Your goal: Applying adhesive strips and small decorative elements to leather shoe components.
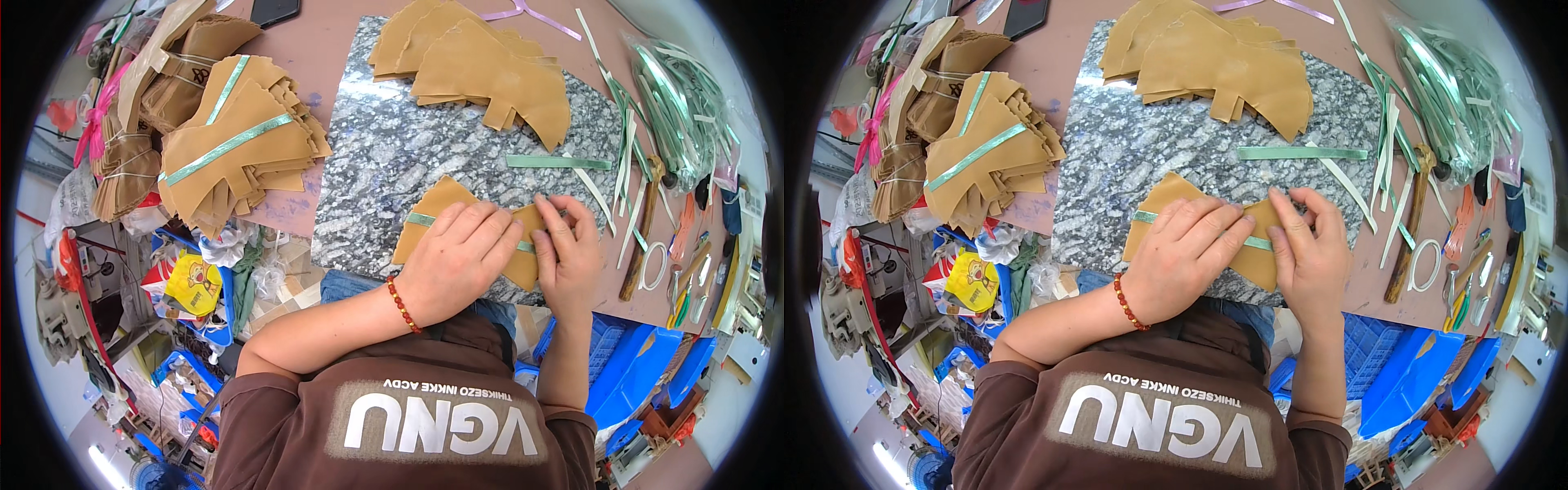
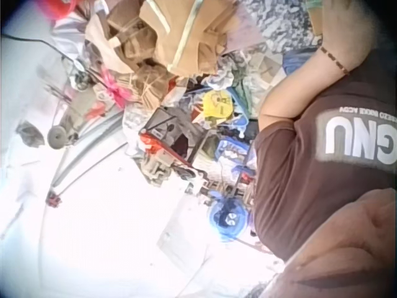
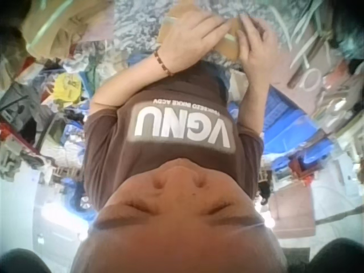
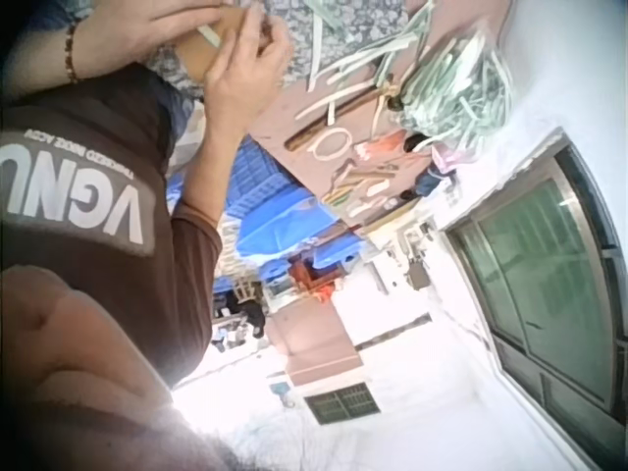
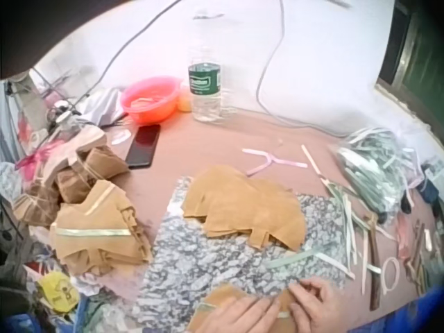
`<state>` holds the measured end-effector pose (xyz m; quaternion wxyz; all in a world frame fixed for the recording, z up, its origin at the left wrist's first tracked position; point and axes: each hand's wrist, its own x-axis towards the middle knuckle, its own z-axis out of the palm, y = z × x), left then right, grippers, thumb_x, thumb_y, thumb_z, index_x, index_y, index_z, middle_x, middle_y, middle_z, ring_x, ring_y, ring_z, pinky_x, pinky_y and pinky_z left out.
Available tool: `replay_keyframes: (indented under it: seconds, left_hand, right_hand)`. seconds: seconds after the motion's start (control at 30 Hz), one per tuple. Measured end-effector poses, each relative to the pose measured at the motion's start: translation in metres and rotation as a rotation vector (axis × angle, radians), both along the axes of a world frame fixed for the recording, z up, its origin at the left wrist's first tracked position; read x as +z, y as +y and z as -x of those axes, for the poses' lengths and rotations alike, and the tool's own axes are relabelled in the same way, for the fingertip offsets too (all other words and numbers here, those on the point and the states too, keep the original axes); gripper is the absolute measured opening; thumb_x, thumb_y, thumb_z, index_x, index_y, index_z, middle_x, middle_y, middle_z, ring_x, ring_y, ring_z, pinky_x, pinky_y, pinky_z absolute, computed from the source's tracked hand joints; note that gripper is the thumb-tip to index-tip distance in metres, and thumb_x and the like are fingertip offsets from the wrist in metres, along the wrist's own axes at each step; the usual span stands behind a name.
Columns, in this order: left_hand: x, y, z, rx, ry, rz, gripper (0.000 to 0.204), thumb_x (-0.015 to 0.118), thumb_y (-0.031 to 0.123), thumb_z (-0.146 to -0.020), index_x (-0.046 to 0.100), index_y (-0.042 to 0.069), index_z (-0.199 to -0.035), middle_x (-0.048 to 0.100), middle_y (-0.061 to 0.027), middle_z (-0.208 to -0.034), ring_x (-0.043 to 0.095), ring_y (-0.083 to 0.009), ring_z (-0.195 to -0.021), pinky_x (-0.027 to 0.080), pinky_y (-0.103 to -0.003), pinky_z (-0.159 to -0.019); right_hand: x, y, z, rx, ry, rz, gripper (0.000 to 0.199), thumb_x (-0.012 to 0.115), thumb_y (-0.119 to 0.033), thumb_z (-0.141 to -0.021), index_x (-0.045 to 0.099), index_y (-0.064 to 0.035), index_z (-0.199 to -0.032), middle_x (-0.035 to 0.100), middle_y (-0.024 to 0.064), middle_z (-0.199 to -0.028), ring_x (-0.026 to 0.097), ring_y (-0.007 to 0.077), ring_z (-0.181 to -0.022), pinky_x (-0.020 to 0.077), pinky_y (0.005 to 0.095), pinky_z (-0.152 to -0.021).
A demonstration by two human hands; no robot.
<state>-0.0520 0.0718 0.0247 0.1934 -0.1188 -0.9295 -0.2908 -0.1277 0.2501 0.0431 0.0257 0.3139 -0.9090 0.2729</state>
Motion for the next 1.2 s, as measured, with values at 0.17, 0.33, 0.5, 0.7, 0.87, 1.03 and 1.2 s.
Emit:
replay_keyframes:
  seconds: [0.17, 0.33, 0.5, 0.7, 0.87, 1.03, 1.2]
  left_hand:
    - [0.0, -0.001, 0.001, 0.012, 0.004, -0.014, 0.036, 0.06, 0.012, -0.081, 0.064, 0.004, -0.116, 0.063, -0.007, -0.118, 0.059, -0.0226, -0.11, 0.047, -0.038, -0.09]
    - [0.001, -0.001, 0.002, -0.034, -0.005, 0.005, 0.032, 0.06, 0.013, -0.081, 0.065, 0.005, -0.112, 0.065, -0.0068, -0.116, 0.06, -0.0218, -0.11, 0.048, -0.038, -0.09]
    - [0.003, -0.012, -0.002, -0.061, 0.013, -0.025, 0.03, 0.062, 0.01, -0.08, 0.066, 0.005, -0.109, 0.068, -0.0072, -0.113, 0.062, -0.0226, -0.106, 0.049, -0.037, -0.087]
    - [0.008, -0.015, 0.008, -0.049, -0.061, -0.144, 0.034, 0.074, 0.006, -0.078, 0.067, 0.005, -0.111, 0.068, -0.0072, -0.105, 0.063, -0.0257, -0.096, 0.049, -0.037, -0.084]
    - [0.014, -0.008, 0.021, -0.03, -0.101, -0.104, 0.03, 0.074, 0.005, -0.077, 0.07, 0.008, -0.107, 0.065, -0.0052, -0.097, 0.06, -0.0252, -0.088, 0.049, -0.038, -0.08]
    - [0.01, -0.011, 0.02, -0.029, -0.121, -0.158, 0.025, 0.075, 0.006, -0.077, 0.073, 0.009, -0.102, 0.064, -0.0054, -0.096, 0.06, -0.0272, -0.093, 0.049, -0.038, -0.084]
    - [0.036, -0.049, 0.004, -0.121, -0.07, -0.539, 0.01, 0.062, 0.001, -0.085, 0.067, 0.006, -0.092, 0.064, -0.0046, -0.094, 0.06, -0.0251, -0.098, 0.048, -0.039, -0.093]
  right_hand:
    - [-0.005, 0.003, 0.002, 0.059, 0.021, 0.014, 0.036, 0.071, -0.004, -0.083, 0.07, -0.01, -0.118, 0.061, 0.0077, -0.11, 0.059, 0.0229, -0.089, 0.0505, 0.0327, -0.072]
    - [0.01, -0.007, 0.003, 0.043, 0.077, -0.061, 0.037, 0.072, -0.001, -0.078, 0.071, -0.0101, -0.114, 0.062, 0.0071, -0.105, 0.059, 0.0237, -0.087, 0.0513, 0.033, -0.071]
    - [0.003, -0.007, 0.007, 0.105, 0.064, -0.022, 0.036, 0.072, 0.0, -0.076, 0.071, -0.0098, -0.111, 0.062, 0.0065, -0.103, 0.06, 0.0235, -0.084, 0.0516, 0.0331, -0.069]
    - [-0.008, -0.001, 0.002, 0.087, 0.137, 0.112, 0.033, 0.074, 0.0, -0.068, 0.072, -0.0075, -0.1, 0.061, 0.0054, -0.099, 0.058, 0.0205, -0.075, 0.0496, 0.0309, -0.061]
    - [-0.005, -0.001, 0.003, 0.158, 0.215, 0.144, 0.028, 0.076, -0.004, -0.069, 0.067, -0.0052, -0.095, 0.063, 0.0062, -0.099, 0.061, 0.0249, -0.079, 0.0487, 0.0353, -0.07]
    - [0.004, 0.009, -0.004, 0.177, -0.166, 0.183, 0.053, 0.081, -0.03, -0.076, 0.059, -0.0061, -0.117, 0.067, 0.011, -0.113, 0.065, 0.0277, -0.098, 0.0454, 0.0419, -0.087]
    - [0.023, 0.014, 0.002, 0.333, -0.117, 0.039, 0.084, 0.082, -0.053, -0.064, 0.057, -0.0048, -0.128, 0.066, 0.0111, -0.118, 0.064, 0.0296, -0.108, 0.044, 0.0434, -0.095]
